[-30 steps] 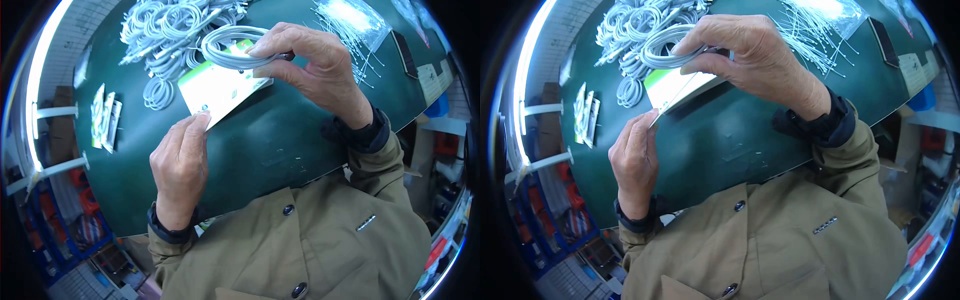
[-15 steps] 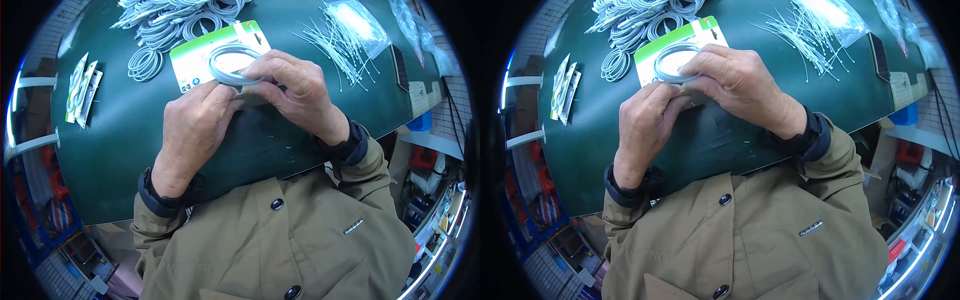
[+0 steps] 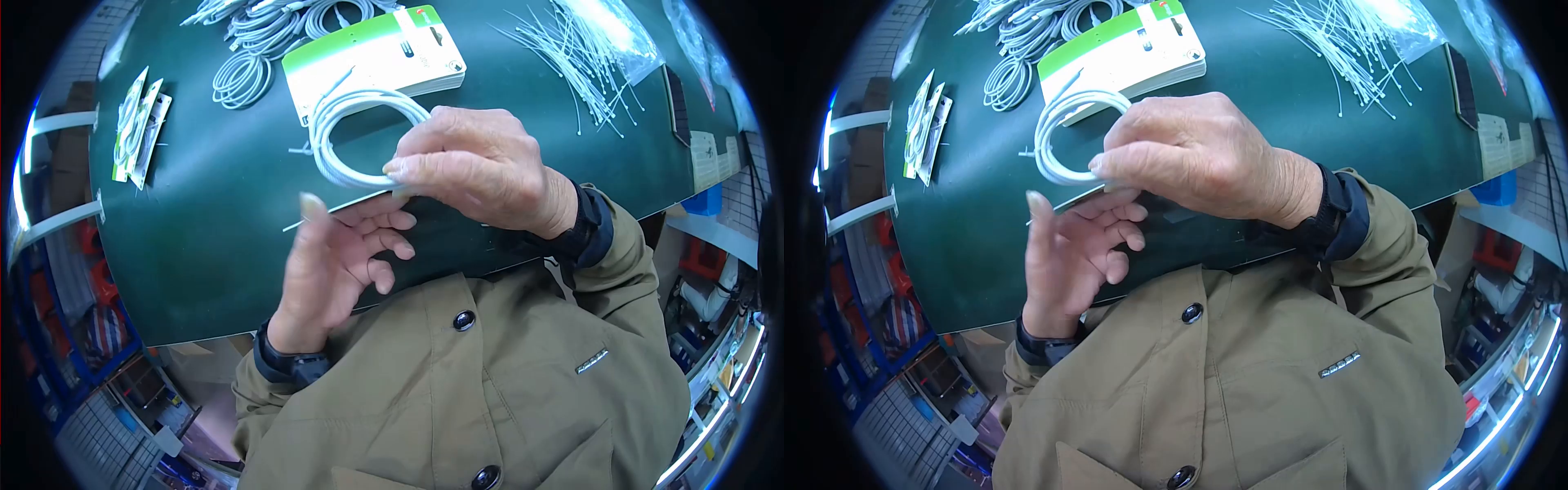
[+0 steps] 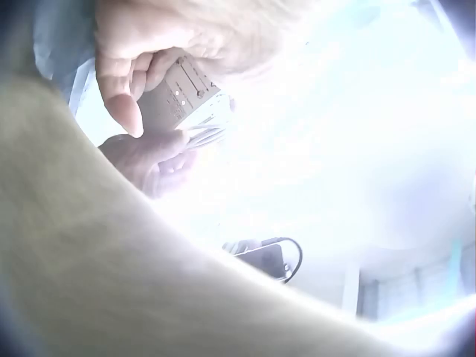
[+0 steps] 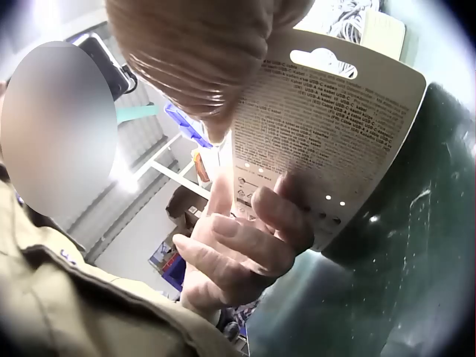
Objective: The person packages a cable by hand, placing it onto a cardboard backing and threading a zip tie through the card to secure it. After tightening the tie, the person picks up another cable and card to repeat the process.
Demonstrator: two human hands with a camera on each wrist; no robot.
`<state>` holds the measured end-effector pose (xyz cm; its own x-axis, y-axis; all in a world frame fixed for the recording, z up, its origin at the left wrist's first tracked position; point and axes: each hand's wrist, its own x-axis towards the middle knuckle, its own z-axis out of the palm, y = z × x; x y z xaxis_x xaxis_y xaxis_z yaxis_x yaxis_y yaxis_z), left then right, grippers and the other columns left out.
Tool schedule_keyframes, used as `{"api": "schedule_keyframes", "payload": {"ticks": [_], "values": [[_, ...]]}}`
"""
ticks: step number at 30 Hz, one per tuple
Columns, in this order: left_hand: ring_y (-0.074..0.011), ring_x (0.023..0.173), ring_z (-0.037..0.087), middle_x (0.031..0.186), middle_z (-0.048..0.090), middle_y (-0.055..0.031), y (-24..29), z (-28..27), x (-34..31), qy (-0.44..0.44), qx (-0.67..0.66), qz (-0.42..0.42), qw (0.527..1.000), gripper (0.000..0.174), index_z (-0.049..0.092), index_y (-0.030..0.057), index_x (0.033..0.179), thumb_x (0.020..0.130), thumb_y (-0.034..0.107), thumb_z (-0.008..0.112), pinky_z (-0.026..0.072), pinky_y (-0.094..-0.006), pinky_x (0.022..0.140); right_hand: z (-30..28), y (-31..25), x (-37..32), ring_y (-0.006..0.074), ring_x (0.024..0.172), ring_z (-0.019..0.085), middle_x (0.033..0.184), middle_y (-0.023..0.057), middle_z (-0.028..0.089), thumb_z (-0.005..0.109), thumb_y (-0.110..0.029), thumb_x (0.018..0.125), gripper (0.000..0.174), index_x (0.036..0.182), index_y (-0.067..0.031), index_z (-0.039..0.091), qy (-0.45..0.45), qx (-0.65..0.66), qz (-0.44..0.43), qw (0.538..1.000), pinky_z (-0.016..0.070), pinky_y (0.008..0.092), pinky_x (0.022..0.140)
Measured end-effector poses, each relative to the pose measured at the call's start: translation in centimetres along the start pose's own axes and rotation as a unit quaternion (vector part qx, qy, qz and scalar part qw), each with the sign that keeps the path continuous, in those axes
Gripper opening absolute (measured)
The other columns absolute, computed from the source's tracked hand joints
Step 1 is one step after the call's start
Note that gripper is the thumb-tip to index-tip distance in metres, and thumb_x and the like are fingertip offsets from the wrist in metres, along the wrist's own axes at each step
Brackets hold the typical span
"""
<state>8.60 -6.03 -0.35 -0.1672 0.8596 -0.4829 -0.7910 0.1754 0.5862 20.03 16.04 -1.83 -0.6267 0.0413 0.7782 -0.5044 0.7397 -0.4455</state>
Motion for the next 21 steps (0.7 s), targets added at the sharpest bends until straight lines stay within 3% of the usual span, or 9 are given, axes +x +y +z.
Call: {"api": "schedule_keyframes", "payload": {"ticks": [3, 6, 9, 11, 13, 14, 17, 18, 21], "values": [[-0.0243, 0.101, 0.068, 0.121, 0.069, -0.0170, 0.5, 0.0, -0.6, -0.012, -0.109, -0.031, 0.994, 0.055, 0.058, -0.0057, 0.142, 0.110, 0.037, 0.044, 0.0565, -0.0316, 0.070, -0.1, -0.3, 0.0, 0.0224, 0.077, 0.072, 0.094, 0.0071, 0.070, 0.079, -0.007, 0.081, 0.029, 0.109, -0.0060, 0.072, -0.026, 0.002, -0.045, 0.999, 0.0601, 0.0317, 0.059], [-0.0238, 0.093, 0.068, 0.114, 0.071, -0.0172, -0.2, 0.6, -1.2, 0.054, -0.194, -0.035, 0.979, 0.044, 0.056, -0.0059, 0.139, 0.109, 0.023, 0.044, 0.0555, -0.0341, 0.076, 0.0, -1.1, 0.2, 0.0209, 0.073, 0.069, 0.093, 0.0066, 0.068, 0.077, -0.010, 0.081, 0.031, 0.111, -0.0058, 0.071, -0.047, -0.011, -0.090, 0.995, 0.0578, 0.0318, 0.057], [-0.0230, 0.088, 0.067, 0.110, 0.071, -0.0174, -0.8, 0.0, -1.9, 0.032, -0.186, -0.029, 0.982, 0.038, 0.057, -0.0057, 0.136, 0.108, 0.019, 0.048, 0.0552, -0.0342, 0.074, -0.3, -1.7, 0.5, 0.0219, 0.074, 0.070, 0.093, 0.0070, 0.068, 0.077, -0.010, 0.081, 0.027, 0.107, -0.0060, 0.072, -0.048, -0.010, -0.074, 0.996, 0.0584, 0.0333, 0.060], [-0.0214, 0.084, 0.065, 0.108, 0.070, -0.0173, -0.4, 0.7, -2.1, 0.047, -0.109, 0.010, 0.993, 0.037, 0.056, -0.0058, 0.135, 0.106, 0.016, 0.052, 0.0548, -0.0345, 0.073, -0.8, -2.0, 1.2, 0.0256, 0.078, 0.072, 0.091, 0.0074, 0.070, 0.080, -0.009, 0.080, 0.021, 0.100, -0.0060, 0.073, -0.036, 0.020, -0.010, 0.999, 0.0594, 0.0356, 0.064], [-0.0205, 0.081, 0.060, 0.110, 0.067, -0.0177, 0.5, 1.0, -1.8, 0.042, 0.008, 0.065, 0.997, 0.038, 0.054, -0.0053, 0.136, 0.105, 0.016, 0.053, 0.0531, -0.0348, 0.072, -2.3, -2.6, 2.9, 0.0285, 0.079, 0.076, 0.089, 0.0140, 0.073, 0.085, 0.001, 0.077, 0.028, 0.104, 0.0011, 0.075, -0.045, 0.019, 0.025, 0.998, 0.0617, 0.0359, 0.066], [-0.0207, 0.080, 0.063, 0.107, 0.068, -0.0164, 0.8, 1.4, -1.5, 0.039, 0.040, 0.095, 0.994, 0.039, 0.054, -0.0053, 0.136, 0.105, 0.018, 0.055, 0.0545, -0.0351, 0.072, -2.7, -2.8, 3.7, 0.0279, 0.083, 0.077, 0.092, 0.0134, 0.075, 0.088, 0.003, 0.075, 0.030, 0.102, -0.0008, 0.075, -0.033, 0.018, 0.045, 0.998, 0.0622, 0.0349, 0.069], [-0.0215, 0.087, 0.068, 0.107, 0.070, -0.0154, 2.2, 3.3, 0.1, 0.018, 0.097, 0.160, 0.982, 0.040, 0.055, -0.0053, 0.137, 0.105, 0.019, 0.055, 0.0565, -0.0364, 0.075, -3.4, -2.3, 5.2, 0.0259, 0.087, 0.077, 0.093, 0.0114, 0.075, 0.088, 0.001, 0.074, 0.030, 0.101, -0.0026, 0.075, -0.026, 0.013, 0.063, 0.998, 0.0622, 0.0336, 0.071], [-0.0233, 0.094, 0.071, 0.112, 0.071, -0.0157, 2.7, 2.8, 0.9, -0.018, 0.133, 0.172, 0.976, 0.042, 0.054, -0.0052, 0.139, 0.105, 0.018, 0.054, 0.0580, -0.0371, 0.078, -3.3, -2.0, 5.1, 0.0251, 0.093, 0.075, 0.095, 0.0083, 0.076, 0.089, -0.002, 0.074, 0.029, 0.100, -0.0047, 0.075, -0.027, 0.011, 0.090, 0.996, 0.0609, 0.0353, 0.078], [-0.0244, 0.096, 0.072, 0.118, 0.071, -0.0172, 3.6, 3.2, 2.8, -0.019, 0.167, 0.221, 0.961, 0.043, 0.054, -0.0055, 0.140, 0.104, 0.017, 0.054, 0.0585, -0.0374, 0.079, -2.9, -0.8, 4.6, 0.0314, 0.095, 0.069, 0.091, 0.0077, 0.072, 0.086, -0.014, 0.081, 0.021, 0.099, -0.0132, 0.075, -0.051, -0.022, 0.116, 0.992, 0.0560, 0.0430, 0.081]]}}
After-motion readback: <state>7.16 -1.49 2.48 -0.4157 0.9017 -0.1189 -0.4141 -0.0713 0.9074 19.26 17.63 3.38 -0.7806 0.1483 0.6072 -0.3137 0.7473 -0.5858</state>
